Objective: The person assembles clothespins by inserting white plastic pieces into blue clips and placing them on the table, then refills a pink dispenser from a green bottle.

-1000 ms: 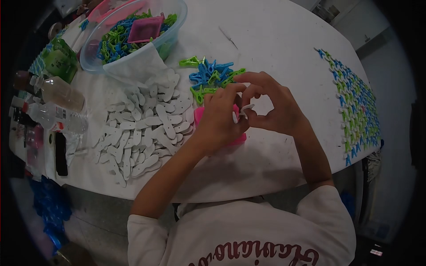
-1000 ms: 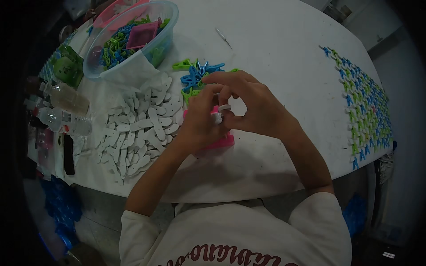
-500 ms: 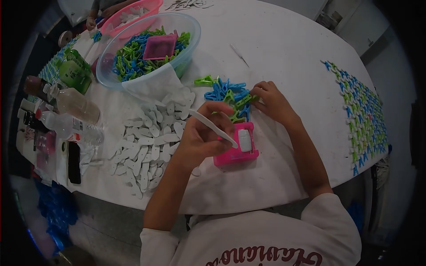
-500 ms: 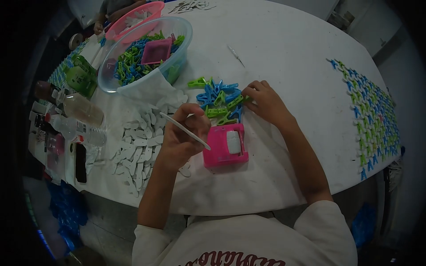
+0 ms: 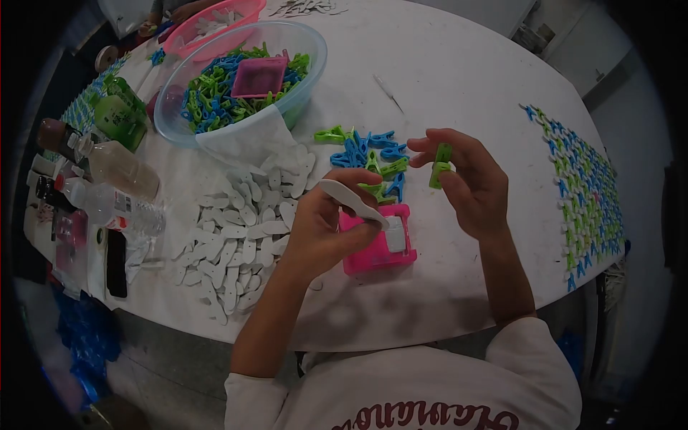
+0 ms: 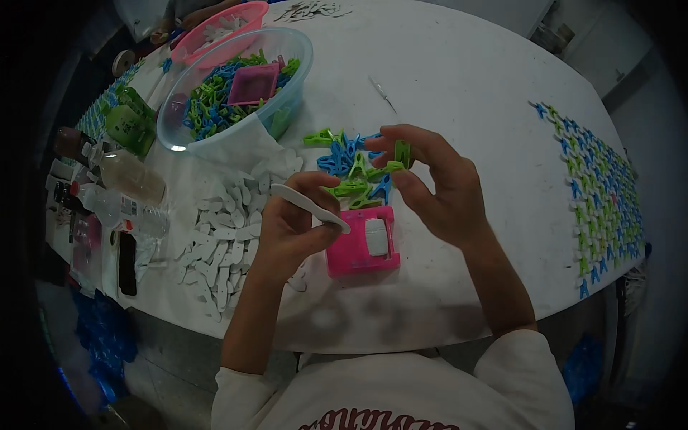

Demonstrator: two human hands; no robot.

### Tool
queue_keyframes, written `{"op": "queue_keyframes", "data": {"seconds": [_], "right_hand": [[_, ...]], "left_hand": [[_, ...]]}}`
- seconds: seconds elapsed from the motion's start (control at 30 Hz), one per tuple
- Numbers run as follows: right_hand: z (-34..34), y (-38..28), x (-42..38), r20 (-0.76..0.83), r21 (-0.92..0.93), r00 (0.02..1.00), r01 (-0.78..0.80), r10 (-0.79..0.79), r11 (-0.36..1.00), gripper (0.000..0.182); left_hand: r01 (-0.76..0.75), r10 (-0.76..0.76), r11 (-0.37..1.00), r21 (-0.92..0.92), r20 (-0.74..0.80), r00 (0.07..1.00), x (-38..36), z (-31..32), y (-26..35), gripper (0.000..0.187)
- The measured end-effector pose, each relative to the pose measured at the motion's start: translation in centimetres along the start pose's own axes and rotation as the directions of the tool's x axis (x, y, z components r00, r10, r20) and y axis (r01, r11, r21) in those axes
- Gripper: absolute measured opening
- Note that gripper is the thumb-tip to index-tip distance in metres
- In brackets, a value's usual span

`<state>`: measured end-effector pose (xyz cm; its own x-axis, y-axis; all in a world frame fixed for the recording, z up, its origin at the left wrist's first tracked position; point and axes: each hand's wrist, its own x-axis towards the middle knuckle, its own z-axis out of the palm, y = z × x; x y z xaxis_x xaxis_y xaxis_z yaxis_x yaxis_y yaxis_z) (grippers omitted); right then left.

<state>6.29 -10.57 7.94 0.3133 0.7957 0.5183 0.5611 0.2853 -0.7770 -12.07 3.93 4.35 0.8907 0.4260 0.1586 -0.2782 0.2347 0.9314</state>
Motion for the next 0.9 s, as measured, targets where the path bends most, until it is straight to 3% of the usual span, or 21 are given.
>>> {"op": "queue_keyframes", "data": {"seconds": [0.03, 0.23, 0.47, 0.57, 0.63, 0.9], "right_hand": [[0.8, -0.4, -0.2, -0.081, 0.075, 0.989, 0.133, -0.127, 0.988, 0.033], [4.2, -1.5, -1.4, -0.249, 0.220, 0.948, 0.254, -0.197, 0.942, 0.031], [5.2, -1.0, -1.9, -0.175, 0.236, 0.955, 0.277, -0.239, 0.932, 0.032], [5.4, -1.1, -2.0, -0.158, 0.289, 0.958, 0.277, -0.239, 0.916, 0.032], [5.6, -1.6, -2.0, -0.163, 0.167, 0.971, 0.204, -0.177, 0.965, 0.035], [5.7, -1.2, -2.0, -0.131, 0.150, 0.973, 0.207, -0.188, 0.967, 0.037]], "left_hand": [[-0.028, 0.028, 0.999, 0.035, 0.013, 1.000, 0.0, 0.1, -0.3, 0.050], [-0.064, 0.065, 0.998, -0.010, 0.023, 0.998, -0.6, 2.3, -1.8, 0.047], [-0.083, 0.083, 0.977, -0.198, -0.007, 0.996, -1.1, 3.7, -2.4, 0.045], [-0.093, 0.086, 0.975, -0.203, -0.041, 0.995, -1.1, 3.7, -2.7, 0.043], [-0.093, 0.085, 0.975, -0.204, -0.046, 0.995, -1.0, 3.7, -2.6, 0.042], [-0.099, 0.090, 0.974, -0.206, -0.054, 0.995, -0.8, 3.4, -2.4, 0.038]]}}
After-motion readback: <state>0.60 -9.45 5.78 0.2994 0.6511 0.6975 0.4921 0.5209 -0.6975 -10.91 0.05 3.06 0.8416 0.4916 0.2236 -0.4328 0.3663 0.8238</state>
